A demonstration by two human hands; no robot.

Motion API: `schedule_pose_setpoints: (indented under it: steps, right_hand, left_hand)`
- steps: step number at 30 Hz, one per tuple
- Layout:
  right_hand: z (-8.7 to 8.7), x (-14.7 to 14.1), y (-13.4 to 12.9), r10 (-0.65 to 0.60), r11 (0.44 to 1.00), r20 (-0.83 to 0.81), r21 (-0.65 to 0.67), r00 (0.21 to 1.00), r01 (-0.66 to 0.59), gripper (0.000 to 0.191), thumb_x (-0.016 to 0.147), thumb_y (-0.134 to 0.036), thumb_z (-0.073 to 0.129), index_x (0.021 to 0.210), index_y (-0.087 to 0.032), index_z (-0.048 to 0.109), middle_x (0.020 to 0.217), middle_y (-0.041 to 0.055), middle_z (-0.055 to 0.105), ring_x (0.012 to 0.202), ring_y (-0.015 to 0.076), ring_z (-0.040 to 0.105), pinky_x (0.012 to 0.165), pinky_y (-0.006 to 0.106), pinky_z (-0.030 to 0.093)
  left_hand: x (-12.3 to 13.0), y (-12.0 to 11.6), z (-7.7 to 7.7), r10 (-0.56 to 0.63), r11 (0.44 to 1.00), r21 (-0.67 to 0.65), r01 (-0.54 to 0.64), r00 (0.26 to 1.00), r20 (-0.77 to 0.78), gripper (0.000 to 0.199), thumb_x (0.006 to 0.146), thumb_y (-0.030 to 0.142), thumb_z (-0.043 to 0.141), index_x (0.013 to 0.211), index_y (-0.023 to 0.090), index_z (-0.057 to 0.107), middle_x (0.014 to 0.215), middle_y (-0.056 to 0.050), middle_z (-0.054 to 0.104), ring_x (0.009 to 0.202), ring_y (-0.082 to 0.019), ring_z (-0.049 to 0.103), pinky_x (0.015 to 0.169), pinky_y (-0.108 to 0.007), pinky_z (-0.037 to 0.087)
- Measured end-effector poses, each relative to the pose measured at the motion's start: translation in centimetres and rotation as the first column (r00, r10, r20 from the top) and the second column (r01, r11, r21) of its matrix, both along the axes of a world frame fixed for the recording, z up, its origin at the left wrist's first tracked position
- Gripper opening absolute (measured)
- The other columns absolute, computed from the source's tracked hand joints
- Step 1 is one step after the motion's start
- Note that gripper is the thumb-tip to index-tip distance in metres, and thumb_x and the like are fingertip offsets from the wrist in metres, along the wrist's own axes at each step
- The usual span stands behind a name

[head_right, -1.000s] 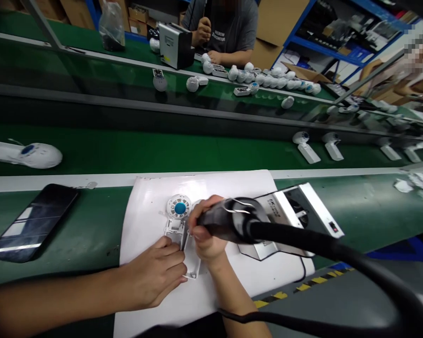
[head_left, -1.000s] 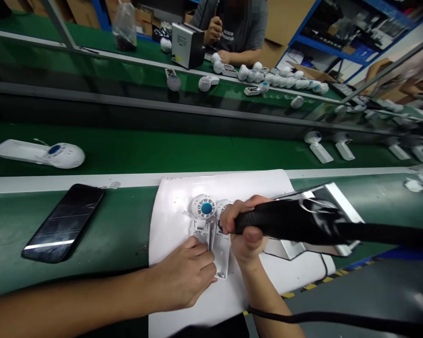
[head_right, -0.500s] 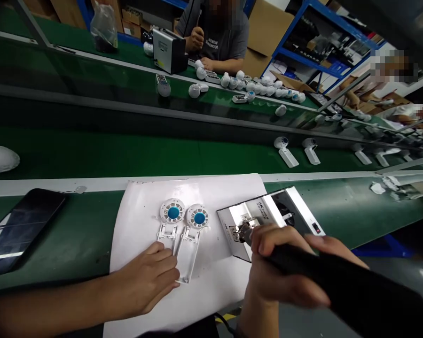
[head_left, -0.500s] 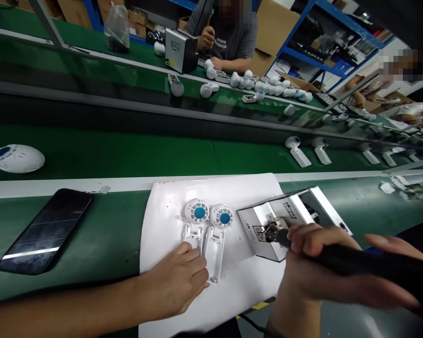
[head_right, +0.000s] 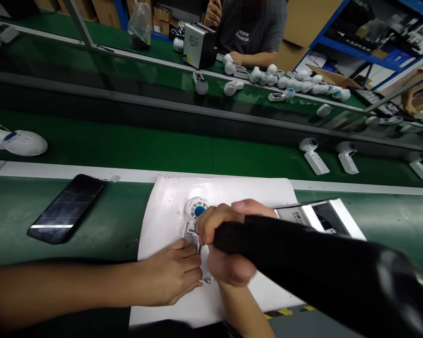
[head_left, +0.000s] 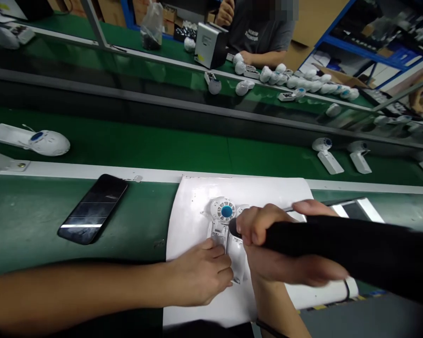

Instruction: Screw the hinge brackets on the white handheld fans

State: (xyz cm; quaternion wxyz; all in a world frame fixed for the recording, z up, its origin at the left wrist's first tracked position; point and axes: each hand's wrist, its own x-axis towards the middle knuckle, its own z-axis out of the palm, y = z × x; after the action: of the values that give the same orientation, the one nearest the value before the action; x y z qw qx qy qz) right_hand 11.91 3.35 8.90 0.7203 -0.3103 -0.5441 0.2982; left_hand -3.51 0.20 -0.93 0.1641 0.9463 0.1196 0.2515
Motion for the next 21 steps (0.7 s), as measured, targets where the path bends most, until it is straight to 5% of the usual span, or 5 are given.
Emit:
schedule_pose_setpoints:
  steps: [6,17,21]
  right_hand:
    - [-1.7,-1.3,1.6,0.021,0.998,-0.035,-0.058,0.999,-0.023,0.053,0.096,-0.080,0.066,0.120,-0.033,0.060,0.058,-0.0131,0.057,0.036,0.0119,0.044,0.040,0.027,0.045]
    - [-2.3,-0.5,1.3,0.021,0.999,-0.042,-0.043,0.999,-0.023,0.050,0.099,-0.076,0.064,0.123,-0.033,0.064,0.061,-0.0102,0.058,0.039,0.0131,0.047,0.042,0.030,0.048]
    - [-2.6,-0.8,1.6,0.106,0.991,-0.084,-0.073,0.991,-0.112,0.046,0.099,-0.073,0.067,0.121,-0.034,0.062,0.061,-0.0113,0.060,0.040,0.0111,0.046,0.043,0.027,0.047]
  left_hand:
    - [0.2,0.0,0.0,0.015,0.998,0.053,-0.016,1.000,0.026,0.025,0.110,0.034,0.071,0.091,0.018,0.069,0.087,-0.003,0.066,0.085,-0.022,0.060,0.086,-0.040,0.043]
    - [0.1,0.2,0.4,0.016,0.999,0.035,-0.018,0.999,0.041,0.025,0.112,0.032,0.066,0.091,0.018,0.069,0.086,-0.003,0.066,0.083,-0.021,0.059,0.085,-0.039,0.042]
    - [0.1,0.2,0.3,0.010,1.000,0.019,-0.010,0.999,0.032,0.022,0.112,0.030,0.066,0.094,0.017,0.070,0.090,-0.003,0.069,0.086,-0.021,0.062,0.088,-0.040,0.043]
